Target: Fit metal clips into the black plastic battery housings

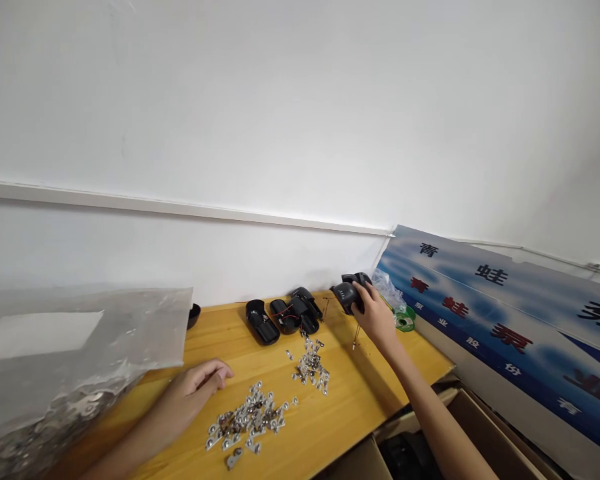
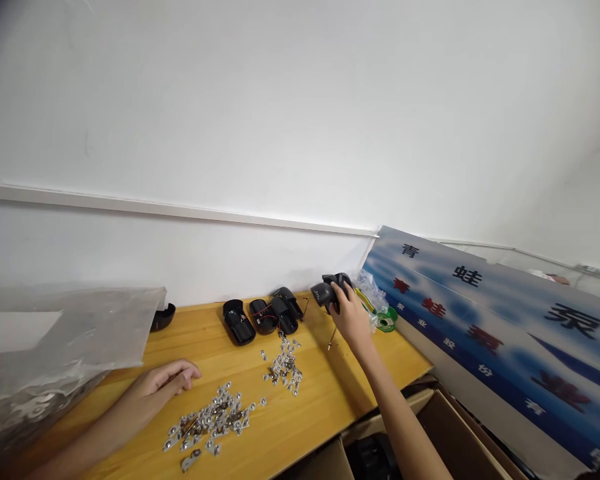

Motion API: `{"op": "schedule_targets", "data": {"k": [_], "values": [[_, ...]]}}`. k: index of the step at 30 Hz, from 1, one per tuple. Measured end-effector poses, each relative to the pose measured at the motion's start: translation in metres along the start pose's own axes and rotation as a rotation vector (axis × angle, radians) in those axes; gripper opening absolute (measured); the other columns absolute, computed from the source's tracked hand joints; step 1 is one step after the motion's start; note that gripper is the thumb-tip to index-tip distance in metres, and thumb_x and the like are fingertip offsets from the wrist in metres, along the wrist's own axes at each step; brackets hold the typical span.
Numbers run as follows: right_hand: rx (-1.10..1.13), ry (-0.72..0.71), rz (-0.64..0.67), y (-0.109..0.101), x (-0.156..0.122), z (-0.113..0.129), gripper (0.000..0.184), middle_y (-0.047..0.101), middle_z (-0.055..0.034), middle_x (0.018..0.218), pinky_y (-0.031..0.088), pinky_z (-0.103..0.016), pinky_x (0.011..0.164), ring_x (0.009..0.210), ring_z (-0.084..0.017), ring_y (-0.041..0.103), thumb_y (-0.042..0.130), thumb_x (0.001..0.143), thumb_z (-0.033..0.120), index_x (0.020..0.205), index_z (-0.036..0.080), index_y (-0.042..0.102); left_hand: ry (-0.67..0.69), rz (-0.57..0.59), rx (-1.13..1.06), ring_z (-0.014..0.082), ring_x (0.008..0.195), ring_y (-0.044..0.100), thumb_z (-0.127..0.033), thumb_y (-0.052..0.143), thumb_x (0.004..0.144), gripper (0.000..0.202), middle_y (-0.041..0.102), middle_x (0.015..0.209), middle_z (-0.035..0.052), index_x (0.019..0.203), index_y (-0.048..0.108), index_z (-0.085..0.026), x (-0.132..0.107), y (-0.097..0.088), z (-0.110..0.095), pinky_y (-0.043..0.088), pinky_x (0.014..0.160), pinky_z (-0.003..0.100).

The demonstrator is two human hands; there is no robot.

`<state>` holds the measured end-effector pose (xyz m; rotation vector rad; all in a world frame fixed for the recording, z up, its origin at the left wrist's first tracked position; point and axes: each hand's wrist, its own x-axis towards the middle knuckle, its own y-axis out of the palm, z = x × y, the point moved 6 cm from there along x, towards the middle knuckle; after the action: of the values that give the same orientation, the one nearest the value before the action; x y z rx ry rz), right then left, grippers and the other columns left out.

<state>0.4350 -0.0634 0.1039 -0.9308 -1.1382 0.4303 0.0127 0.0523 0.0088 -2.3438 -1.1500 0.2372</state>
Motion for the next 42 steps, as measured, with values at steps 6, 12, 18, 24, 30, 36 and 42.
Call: {"op": "schedule_targets", "data": {"k": [6,12,18,24,30,36,42], "values": [[0.555,0.255,-0.313,-0.042,-0.031,-0.051,0.057,0.076,-0.0138,0.116,0.057,-0.047,0.091,0.107,-0.035,0.069,0.070,0.087,0.060,0.127,0.019,0.071,0.014,0.000,0.011,0.0302,0.101,0.072,-0.069,0.047,0.094,0.051,0.078,0.099,0.0076,0.083,0.067,-0.023,0.004,0.000,0.005,0.056,0.092,0.036],[1.108,0.548,-0.414,-0.038,-0.067,-0.078,0.064,0.077,-0.0110,0.111,0.059,-0.045,0.092,0.103,-0.031,0.072,0.088,0.069,0.059,0.114,0.019,0.069,0.011,-0.009,0.007,0.0335,0.104,0.073,-0.074,0.052,0.089,0.055,0.079,0.099,0.0087,0.088,0.072,-0.023,0.007,0.000,0.007,0.057,0.097,0.040],[1.180,0.627,-0.480,-0.054,-0.092,-0.089,0.065,0.076,-0.0106,0.116,0.059,-0.044,0.097,0.108,-0.029,0.071,0.092,0.062,0.057,0.110,0.020,0.070,0.038,0.002,0.027,0.0324,0.108,0.073,-0.072,0.052,0.092,0.053,0.080,0.103,0.0081,0.090,0.074,-0.024,0.007,0.000,0.007,0.057,0.093,0.036],[1.120,0.592,-0.548,-0.092,-0.096,-0.098,0.063,0.076,-0.0073,0.105,0.058,-0.042,0.098,0.103,-0.026,0.071,0.094,0.060,0.054,0.107,0.018,0.070,0.043,-0.004,0.032,0.0329,0.109,0.073,-0.074,0.050,0.094,0.057,0.080,0.104,0.0090,0.094,0.075,-0.023,0.008,0.001,0.013,0.057,0.094,0.037],[0.931,0.567,-0.637,-0.154,-0.121,-0.103,0.056,0.076,-0.0085,0.099,0.060,-0.039,0.085,0.089,-0.024,0.070,0.091,0.066,0.053,0.101,0.015,0.071,0.039,-0.004,0.016,0.0345,0.114,0.073,-0.074,0.053,0.092,0.056,0.081,0.112,0.0102,0.088,0.074,-0.023,0.009,0.000,0.010,0.058,0.097,0.038],[0.806,0.624,-0.569,-0.208,-0.187,-0.108,0.058,0.078,-0.0090,0.118,0.064,-0.041,0.086,0.101,-0.030,0.075,0.088,0.073,0.053,0.121,0.024,0.072,0.033,-0.013,0.040,0.0337,0.111,0.075,-0.074,0.055,0.089,0.055,0.083,0.109,0.0087,0.094,0.078,-0.024,0.011,-0.001,0.013,0.059,0.097,0.037],[0.590,0.773,-0.308,-0.218,-0.300,-0.134,0.050,0.082,-0.0052,0.098,0.066,-0.041,0.086,0.104,-0.038,0.077,0.089,0.064,0.056,0.103,0.028,0.077,0.027,-0.048,0.049,0.0335,0.107,0.076,-0.075,0.058,0.084,0.055,0.084,0.106,0.0066,0.091,0.078,-0.025,0.014,-0.001,0.011,0.061,0.095,0.035]]}}
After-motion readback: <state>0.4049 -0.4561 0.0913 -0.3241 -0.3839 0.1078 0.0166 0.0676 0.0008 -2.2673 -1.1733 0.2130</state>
